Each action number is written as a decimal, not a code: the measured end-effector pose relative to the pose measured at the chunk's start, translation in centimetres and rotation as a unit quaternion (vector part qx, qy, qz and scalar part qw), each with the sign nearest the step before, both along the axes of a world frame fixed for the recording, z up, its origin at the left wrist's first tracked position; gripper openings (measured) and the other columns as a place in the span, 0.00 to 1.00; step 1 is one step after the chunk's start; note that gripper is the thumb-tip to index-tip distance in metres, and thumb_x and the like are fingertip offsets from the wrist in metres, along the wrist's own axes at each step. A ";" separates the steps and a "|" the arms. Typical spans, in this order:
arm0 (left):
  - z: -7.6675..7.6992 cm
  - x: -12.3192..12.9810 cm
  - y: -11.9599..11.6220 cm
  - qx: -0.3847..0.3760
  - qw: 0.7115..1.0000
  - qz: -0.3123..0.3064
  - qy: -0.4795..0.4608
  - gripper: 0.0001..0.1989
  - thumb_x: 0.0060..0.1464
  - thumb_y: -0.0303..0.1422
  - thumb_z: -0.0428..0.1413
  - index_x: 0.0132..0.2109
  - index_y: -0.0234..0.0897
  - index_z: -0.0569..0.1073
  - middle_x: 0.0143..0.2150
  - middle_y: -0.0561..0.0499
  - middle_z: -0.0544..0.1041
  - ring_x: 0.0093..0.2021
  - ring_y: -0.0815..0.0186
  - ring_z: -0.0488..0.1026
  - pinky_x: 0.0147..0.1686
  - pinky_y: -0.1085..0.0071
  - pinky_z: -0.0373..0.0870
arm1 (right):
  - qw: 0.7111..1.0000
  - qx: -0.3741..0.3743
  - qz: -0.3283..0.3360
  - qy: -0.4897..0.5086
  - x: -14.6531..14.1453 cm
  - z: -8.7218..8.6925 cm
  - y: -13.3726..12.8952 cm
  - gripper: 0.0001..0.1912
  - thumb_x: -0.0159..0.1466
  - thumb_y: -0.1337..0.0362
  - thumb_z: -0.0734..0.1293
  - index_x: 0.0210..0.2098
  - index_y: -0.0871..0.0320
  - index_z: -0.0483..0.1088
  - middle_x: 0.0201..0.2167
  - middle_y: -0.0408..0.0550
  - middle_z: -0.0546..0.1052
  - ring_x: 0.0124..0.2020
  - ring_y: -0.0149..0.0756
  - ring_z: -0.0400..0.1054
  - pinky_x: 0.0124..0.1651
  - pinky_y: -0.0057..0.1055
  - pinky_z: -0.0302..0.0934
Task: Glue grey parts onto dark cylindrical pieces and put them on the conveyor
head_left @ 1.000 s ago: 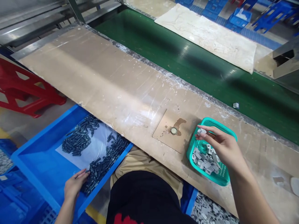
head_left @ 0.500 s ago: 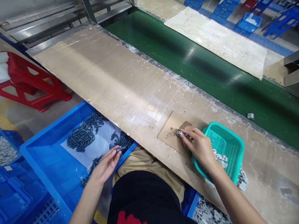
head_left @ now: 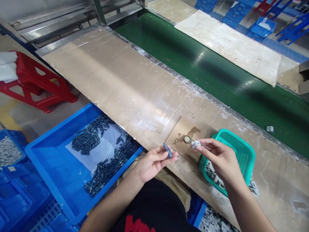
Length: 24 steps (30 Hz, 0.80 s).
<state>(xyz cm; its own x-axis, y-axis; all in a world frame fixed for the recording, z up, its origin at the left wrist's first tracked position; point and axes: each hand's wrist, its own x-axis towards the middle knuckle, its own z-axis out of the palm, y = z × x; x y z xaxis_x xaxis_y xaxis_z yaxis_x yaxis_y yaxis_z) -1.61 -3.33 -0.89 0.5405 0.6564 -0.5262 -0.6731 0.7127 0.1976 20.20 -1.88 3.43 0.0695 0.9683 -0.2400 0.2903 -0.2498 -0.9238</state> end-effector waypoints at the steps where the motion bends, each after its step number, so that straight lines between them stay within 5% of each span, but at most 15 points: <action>1: 0.3 0.8 0.2 0.006 1.000 -0.002 0.002 0.06 0.47 0.21 0.60 0.36 0.31 0.76 0.35 0.49 0.78 0.43 0.64 0.76 0.52 0.66 0.70 | 1.000 -0.012 0.002 0.020 -0.3 0.4 -0.4 0.13 0.52 0.57 0.73 0.35 0.57 0.75 0.33 0.50 0.80 0.34 0.41 0.75 0.38 0.35 0.71; 13: 1.4 3.6 0.3 0.055 0.987 0.045 0.144 0.13 0.33 0.29 0.69 0.31 0.30 0.79 0.31 0.48 0.81 0.31 0.65 0.77 0.42 0.62 0.75 | 0.998 -0.038 0.016 0.037 -2.0 1.7 -1.7 0.12 0.51 0.60 0.74 0.35 0.57 0.77 0.33 0.51 0.80 0.33 0.43 0.76 0.37 0.34 0.73; 24: 1.4 3.3 1.8 0.179 0.961 -0.044 0.207 0.14 0.35 0.33 0.68 0.31 0.28 0.79 0.36 0.43 0.82 0.32 0.62 0.78 0.40 0.61 0.77 | 0.996 -0.073 0.024 0.044 -1.9 1.3 -1.4 0.13 0.52 0.59 0.73 0.36 0.58 0.77 0.32 0.51 0.80 0.32 0.42 0.76 0.37 0.34 0.72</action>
